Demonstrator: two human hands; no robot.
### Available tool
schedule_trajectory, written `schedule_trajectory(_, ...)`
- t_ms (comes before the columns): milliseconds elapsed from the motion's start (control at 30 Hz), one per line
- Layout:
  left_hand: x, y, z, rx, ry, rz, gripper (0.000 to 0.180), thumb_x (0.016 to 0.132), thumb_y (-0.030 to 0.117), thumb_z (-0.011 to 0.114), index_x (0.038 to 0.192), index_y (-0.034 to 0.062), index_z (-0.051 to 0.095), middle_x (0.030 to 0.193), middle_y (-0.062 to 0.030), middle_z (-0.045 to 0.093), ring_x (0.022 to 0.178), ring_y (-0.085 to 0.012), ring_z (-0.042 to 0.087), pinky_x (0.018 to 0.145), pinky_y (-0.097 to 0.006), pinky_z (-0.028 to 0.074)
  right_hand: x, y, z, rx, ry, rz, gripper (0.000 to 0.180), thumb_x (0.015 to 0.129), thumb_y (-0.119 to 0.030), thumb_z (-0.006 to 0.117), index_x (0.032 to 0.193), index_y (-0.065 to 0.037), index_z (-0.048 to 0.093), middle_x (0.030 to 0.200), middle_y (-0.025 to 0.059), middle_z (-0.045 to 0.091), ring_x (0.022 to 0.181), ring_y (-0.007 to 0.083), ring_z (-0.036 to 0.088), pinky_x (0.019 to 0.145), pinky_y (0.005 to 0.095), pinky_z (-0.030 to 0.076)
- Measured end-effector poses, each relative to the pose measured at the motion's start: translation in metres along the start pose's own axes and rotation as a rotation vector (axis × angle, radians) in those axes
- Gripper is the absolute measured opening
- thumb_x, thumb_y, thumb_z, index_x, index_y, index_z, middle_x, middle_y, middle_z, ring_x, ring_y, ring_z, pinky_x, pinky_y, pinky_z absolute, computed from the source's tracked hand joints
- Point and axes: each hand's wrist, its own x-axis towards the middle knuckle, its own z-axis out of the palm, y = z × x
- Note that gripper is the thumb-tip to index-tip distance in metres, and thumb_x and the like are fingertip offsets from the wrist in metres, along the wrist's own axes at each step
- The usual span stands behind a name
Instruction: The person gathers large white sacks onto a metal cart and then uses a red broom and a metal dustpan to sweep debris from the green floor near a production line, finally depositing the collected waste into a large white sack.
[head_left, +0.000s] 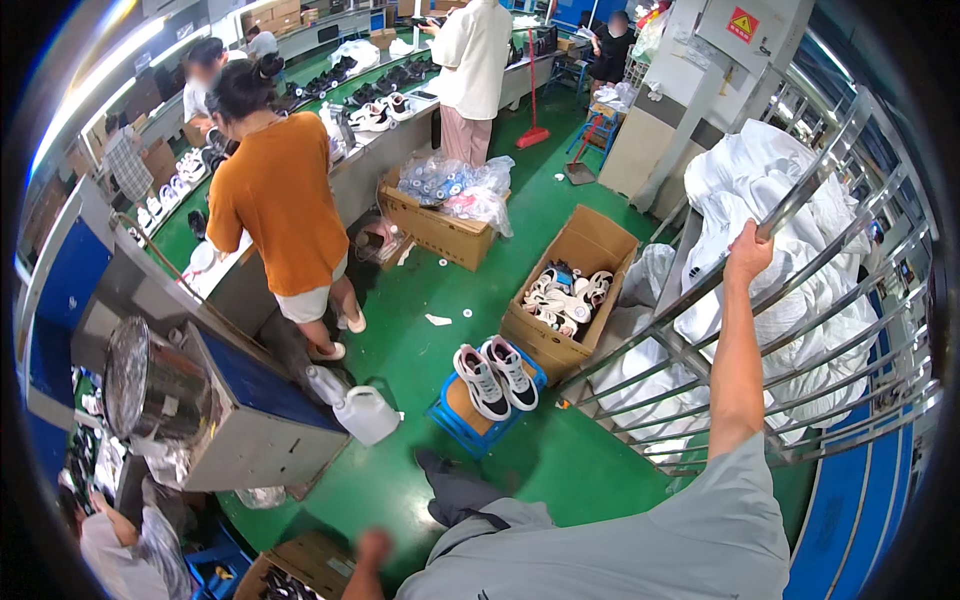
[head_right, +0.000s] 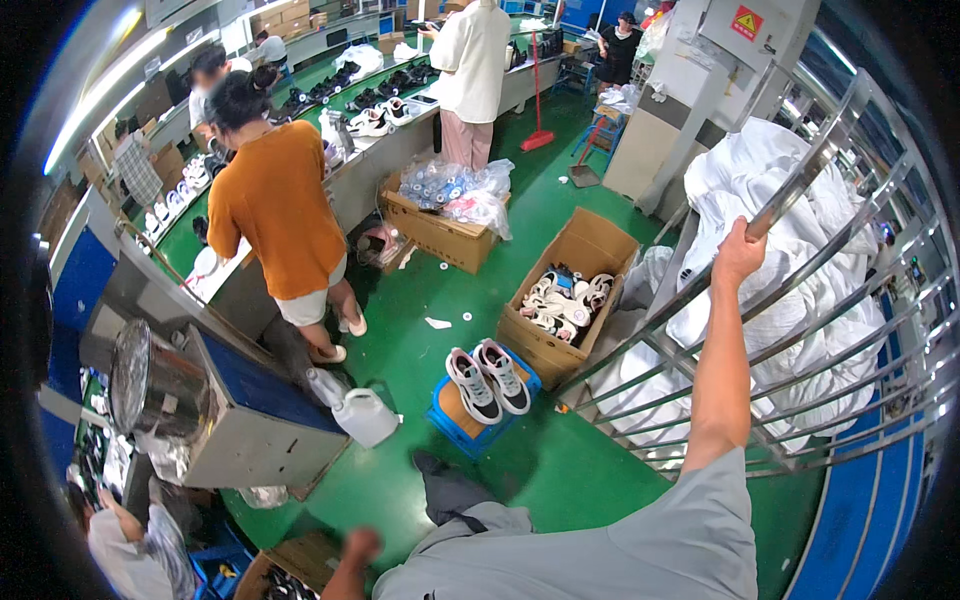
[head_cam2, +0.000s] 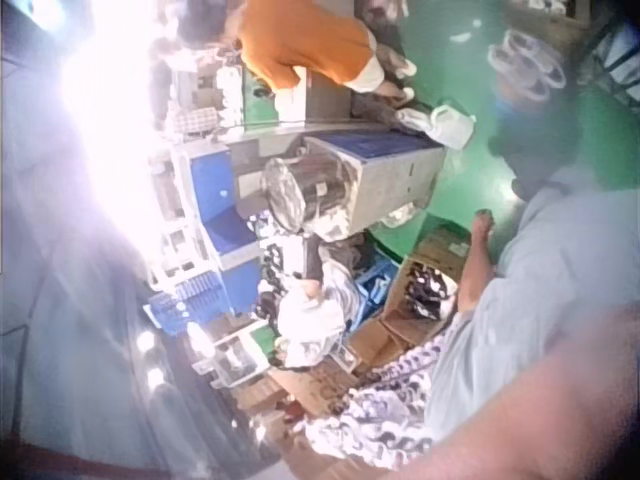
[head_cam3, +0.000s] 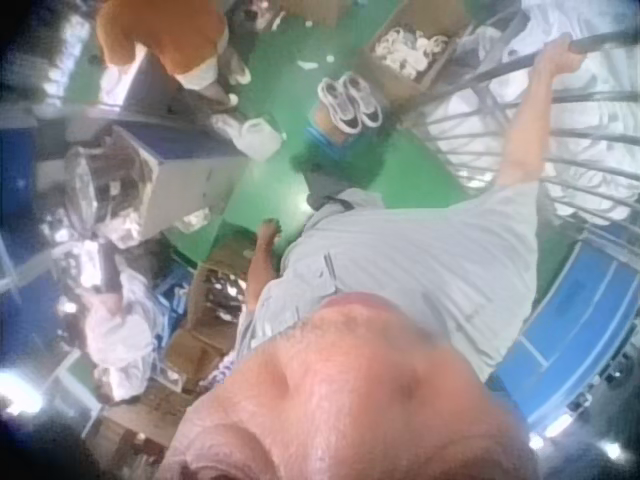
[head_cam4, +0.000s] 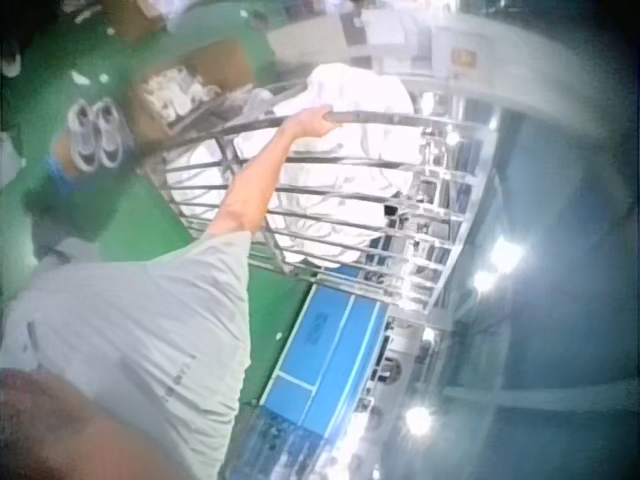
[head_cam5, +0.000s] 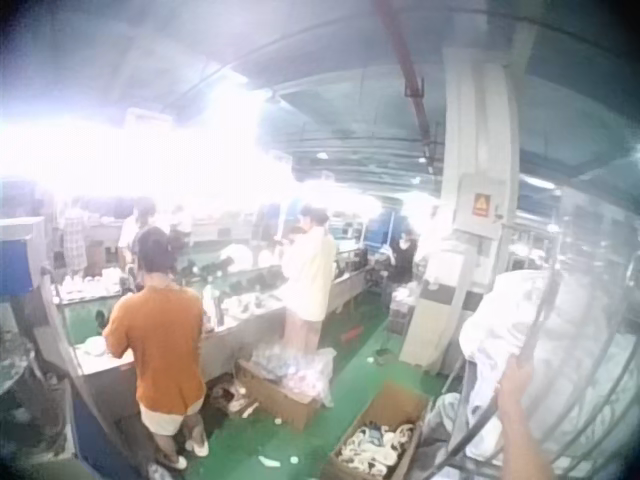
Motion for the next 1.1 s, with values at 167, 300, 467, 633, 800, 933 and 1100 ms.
schedule_trajectory(167, 0.077, 0.038, -0.075, -0.67, -0.118, -0.145, 0.01, 0.076, 0.017, 0.056, 0.07, 0.0097, 0.059, 0.073, -0.0109, 0.058, 0.07, -0.029, 0.057, 0.062, -0.045, 0.046, 0.019, 0.012, -0.031, -0.012, 0.058, -0.006, 0.023, 0.085, -0.017, 0.063, 0.073, -0.004, 0.048, 0.051, 0.0013, 0.047, 0.04, 0.0109, 0.044, 0.039, 0.0283, 0.037)
schedule_trajectory(300, 0.108, 0.013, -0.135, -0.418, -0.16, -0.163, 0.027, 0.086, 0.03, 0.051, 0.09, 0.0062, 0.064, 0.095, -0.0157, 0.064, 0.089, -0.0355, 0.06, 0.078, -0.046, 0.048, 0.003, 0.006, -0.002, -0.002, 0.089, 0.018, 0.023, 0.083, -0.017, 0.064, 0.072, -0.005, 0.048, 0.051, 0.0017, 0.048, 0.041, 0.0114, 0.046, 0.039, 0.0276, 0.038)
schedule_trajectory(467, 0.177, 0.083, -0.292, -0.239, -0.025, -0.27, 0.078, 0.082, 0.06, 0.053, 0.125, -0.0047, 0.049, 0.112, -0.0317, 0.058, 0.107, -0.0448, 0.055, 0.092, -0.047, 0.044, 0.013, 0.007, -0.031, -0.353, 0.111, -0.023, 0.038, 0.081, -0.026, 0.063, 0.053, -0.002, 0.053, 0.048, 0.0048, 0.053, 0.044, 0.0161, 0.052, 0.05, 0.0317, 0.044)
schedule_trajectory(633, 0.223, 0.125, -0.368, -0.381, -0.067, -0.186, 0.087, 0.081, 0.059, 0.054, 0.141, 0.0012, 0.03, 0.131, -0.0328, 0.043, 0.122, -0.0429, 0.043, 0.103, -0.044, 0.035, 0.016, 0.0, -0.024, -0.292, 0.209, 0.027, 0.035, 0.078, -0.024, 0.065, 0.055, -0.001, 0.052, 0.052, 0.0058, 0.054, 0.047, 0.015, 0.055, 0.047, 0.0286, 0.045)
schedule_trajectory(800, 0.267, 0.137, -0.427, -0.293, -0.096, -0.072, 0.088, 0.081, 0.059, 0.055, 0.143, 0.0024, 0.027, 0.127, -0.0324, 0.048, 0.119, -0.0431, 0.047, 0.101, -0.044, 0.038, 0.028, 0.019, -0.033, -0.424, 0.322, 0.079, 0.034, 0.076, -0.028, 0.067, 0.067, 0.003, 0.057, 0.061, 0.008, 0.059, 0.052, 0.0164, 0.058, 0.051, 0.0286, 0.049)
schedule_trajectory(933, 0.314, 0.145, -0.464, 0.11, -0.302, -0.059, 0.07, 0.083, 0.056, 0.054, 0.126, 0.0014, 0.05, 0.116, -0.0251, 0.059, 0.109, -0.0387, 0.057, 0.092, -0.045, 0.045, 0.029, 0.02, -0.033, -0.521, 0.341, 0.138, 0.038, 0.079, -0.031, 0.068, 0.074, 0.005, 0.06, 0.067, 0.0076, 0.06, 0.057, 0.0155, 0.058, 0.053, 0.0287, 0.049)
schedule_trajectory(1100, 0.373, 0.16, -0.444, 0.303, -0.489, 0.356, 0.043, 0.081, 0.041, 0.057, 0.093, 0.0006, 0.067, 0.098, -0.0226, 0.065, 0.095, -0.0376, 0.062, 0.083, -0.046, 0.05, 0.044, 0.053, -0.056, -0.561, 0.421, 0.128, 0.047, 0.08, -0.039, 0.067, 0.081, 0.007, 0.061, 0.07, 0.0118, 0.063, 0.058, 0.0188, 0.058, 0.056, 0.033, 0.05)
